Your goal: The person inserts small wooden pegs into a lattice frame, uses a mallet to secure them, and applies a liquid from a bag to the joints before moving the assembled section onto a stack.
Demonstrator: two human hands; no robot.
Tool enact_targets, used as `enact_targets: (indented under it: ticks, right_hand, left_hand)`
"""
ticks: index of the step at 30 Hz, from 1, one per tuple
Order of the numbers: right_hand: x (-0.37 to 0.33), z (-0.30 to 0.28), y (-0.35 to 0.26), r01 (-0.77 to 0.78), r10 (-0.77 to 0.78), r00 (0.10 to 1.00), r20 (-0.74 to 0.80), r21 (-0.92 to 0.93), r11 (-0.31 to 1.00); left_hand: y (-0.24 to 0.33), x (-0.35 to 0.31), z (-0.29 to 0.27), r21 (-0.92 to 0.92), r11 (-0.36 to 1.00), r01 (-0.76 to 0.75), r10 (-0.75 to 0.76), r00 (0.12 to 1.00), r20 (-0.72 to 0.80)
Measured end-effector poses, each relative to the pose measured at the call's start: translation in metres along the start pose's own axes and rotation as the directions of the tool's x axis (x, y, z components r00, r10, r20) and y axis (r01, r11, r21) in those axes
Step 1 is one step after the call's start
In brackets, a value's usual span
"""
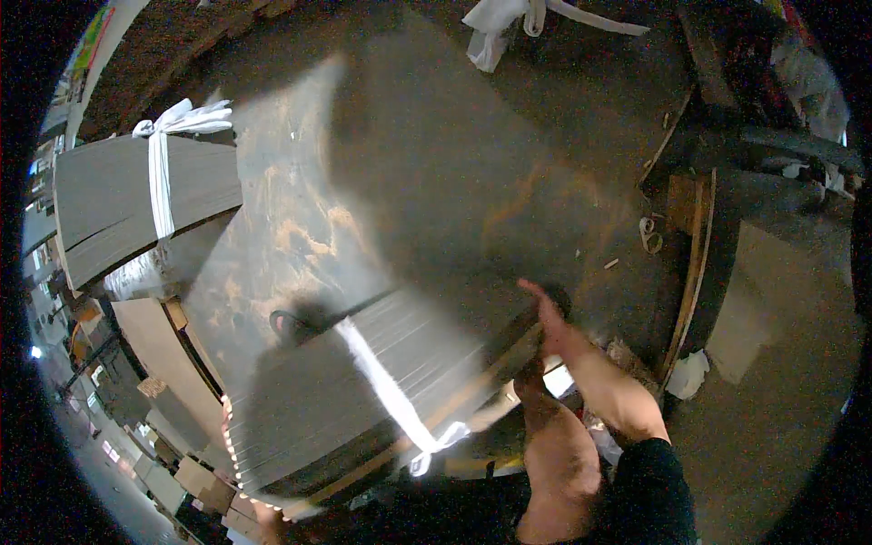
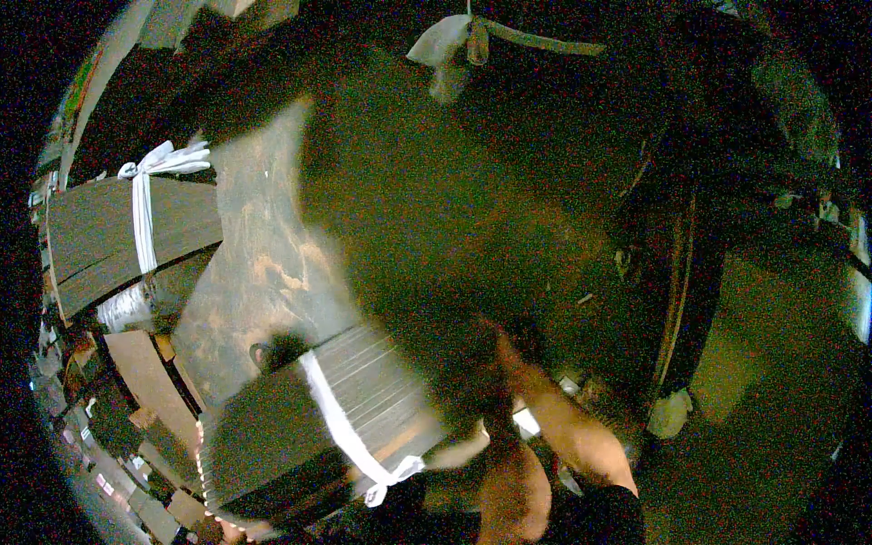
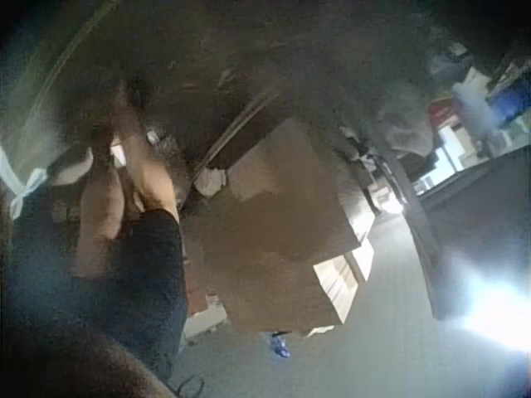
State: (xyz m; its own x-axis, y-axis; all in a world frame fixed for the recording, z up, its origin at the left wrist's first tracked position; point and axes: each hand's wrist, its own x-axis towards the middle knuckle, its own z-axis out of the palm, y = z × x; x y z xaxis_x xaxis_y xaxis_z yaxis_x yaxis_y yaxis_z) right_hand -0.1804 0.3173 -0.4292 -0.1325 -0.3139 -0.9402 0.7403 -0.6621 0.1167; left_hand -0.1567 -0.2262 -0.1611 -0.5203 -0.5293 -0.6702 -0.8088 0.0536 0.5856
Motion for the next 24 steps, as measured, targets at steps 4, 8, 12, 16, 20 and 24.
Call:
enact_targets:
  ticks: [4,8,12,16,20,24]
  right_hand:
    - [-0.068,0.003,-0.078,0.107,-0.109,0.989,-0.099,-0.025,0.994]
    - [-0.077,-0.024,-0.109,0.245,-0.253,0.954,-0.162,-0.065,0.967]
    - [-0.062,-0.052,-0.116,0.436,-0.548,0.799,-0.247,-0.390,0.811]
    - [-0.063,-0.039,-0.126,0.380,-0.459,0.868,-0.189,-0.343,0.859]
    - [-0.018,-0.074,-0.133,0.516,-0.617,0.784,-0.070,-0.479,0.710]
    - [0.021,-0.051,-0.106,0.555,-0.602,0.796,0.065,-0.476,0.682]
  left_hand:
    - [-0.003,0.029,0.031,-0.049,0.997,0.061,-0.056,0.994,0.098]
    - [0.000,0.069,0.063,-0.082,0.988,0.134,-0.111,0.965,0.239]
    - [0.007,0.099,0.100,-0.103,0.969,0.226,-0.168,0.902,0.397]
    - [0.056,0.154,0.180,-0.175,0.927,0.331,-0.165,0.781,0.602]
    - [0.084,0.181,0.214,-0.233,0.866,0.442,-0.162,0.689,0.706]
    - [0.066,0.186,0.200,-0.066,0.974,0.216,-0.120,0.741,0.660]
